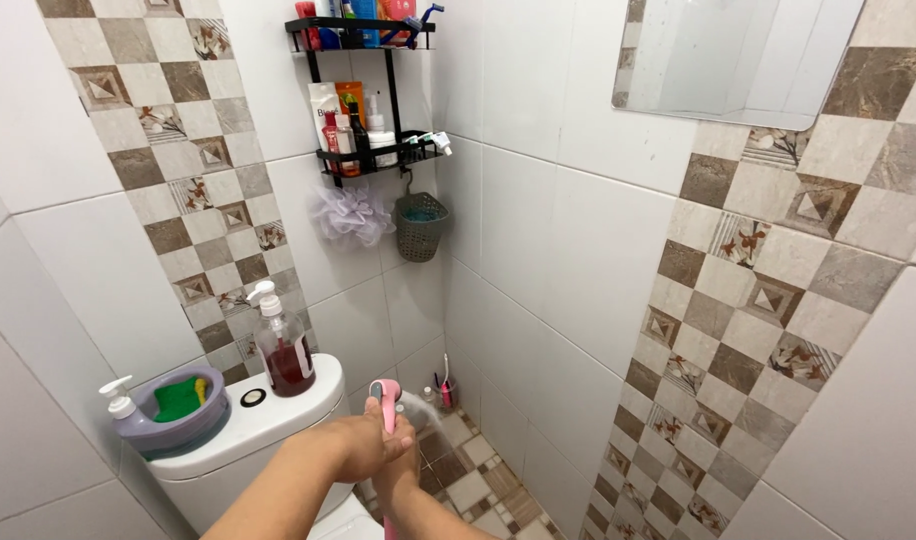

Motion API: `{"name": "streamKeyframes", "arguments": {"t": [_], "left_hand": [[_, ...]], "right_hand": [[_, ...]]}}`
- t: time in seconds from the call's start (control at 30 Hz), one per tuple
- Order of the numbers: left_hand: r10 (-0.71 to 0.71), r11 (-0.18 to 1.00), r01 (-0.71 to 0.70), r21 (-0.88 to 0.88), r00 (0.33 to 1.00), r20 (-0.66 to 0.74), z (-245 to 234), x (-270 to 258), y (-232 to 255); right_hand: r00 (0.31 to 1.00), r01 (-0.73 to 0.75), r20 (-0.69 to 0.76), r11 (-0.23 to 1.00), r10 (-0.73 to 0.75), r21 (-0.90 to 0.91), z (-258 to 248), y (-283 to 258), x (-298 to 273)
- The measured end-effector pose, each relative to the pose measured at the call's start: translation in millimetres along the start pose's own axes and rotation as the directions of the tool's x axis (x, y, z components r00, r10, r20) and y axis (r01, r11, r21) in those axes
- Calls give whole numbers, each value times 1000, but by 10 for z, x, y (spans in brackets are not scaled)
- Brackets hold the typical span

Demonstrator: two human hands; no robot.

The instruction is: Cleaning the bathroom floor and walls using a scrubbing brush and water from a bidet sprayer.

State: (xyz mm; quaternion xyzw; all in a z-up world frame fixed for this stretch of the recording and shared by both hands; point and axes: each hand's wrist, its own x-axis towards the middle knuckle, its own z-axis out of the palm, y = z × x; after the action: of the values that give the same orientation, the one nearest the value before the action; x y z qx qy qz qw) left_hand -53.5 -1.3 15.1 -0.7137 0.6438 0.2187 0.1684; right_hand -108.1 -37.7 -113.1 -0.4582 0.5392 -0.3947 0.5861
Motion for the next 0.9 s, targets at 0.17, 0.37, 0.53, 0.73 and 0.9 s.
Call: {"name": "streamKeyframes", "arguments": {"t": [0.17, 0.37, 0.53, 0.73, 0.9], "left_hand": [[14, 1000, -14, 14, 1000, 7, 12, 64, -33], [29, 999, -29, 26, 1000, 13, 460, 329, -828], [36, 999, -37, 32, 999, 20, 771, 255, -930], [49, 998, -50, 40, 998, 27, 921, 237, -874], [54, 998, -55, 41, 998, 31, 983, 155, -919]], "right_hand": [[998, -29, -47, 1000, 29, -3, -45, -4, -59], [986, -131, -108, 989, 124, -61, -78, -41, -114], [981, -177, -91, 983, 172, -46, -56, -48, -117], [995, -81, -68, 996, 78, -43, -102, -188, -300], [983, -117, -130, 990, 127, 82, -18, 29, -76]]}}
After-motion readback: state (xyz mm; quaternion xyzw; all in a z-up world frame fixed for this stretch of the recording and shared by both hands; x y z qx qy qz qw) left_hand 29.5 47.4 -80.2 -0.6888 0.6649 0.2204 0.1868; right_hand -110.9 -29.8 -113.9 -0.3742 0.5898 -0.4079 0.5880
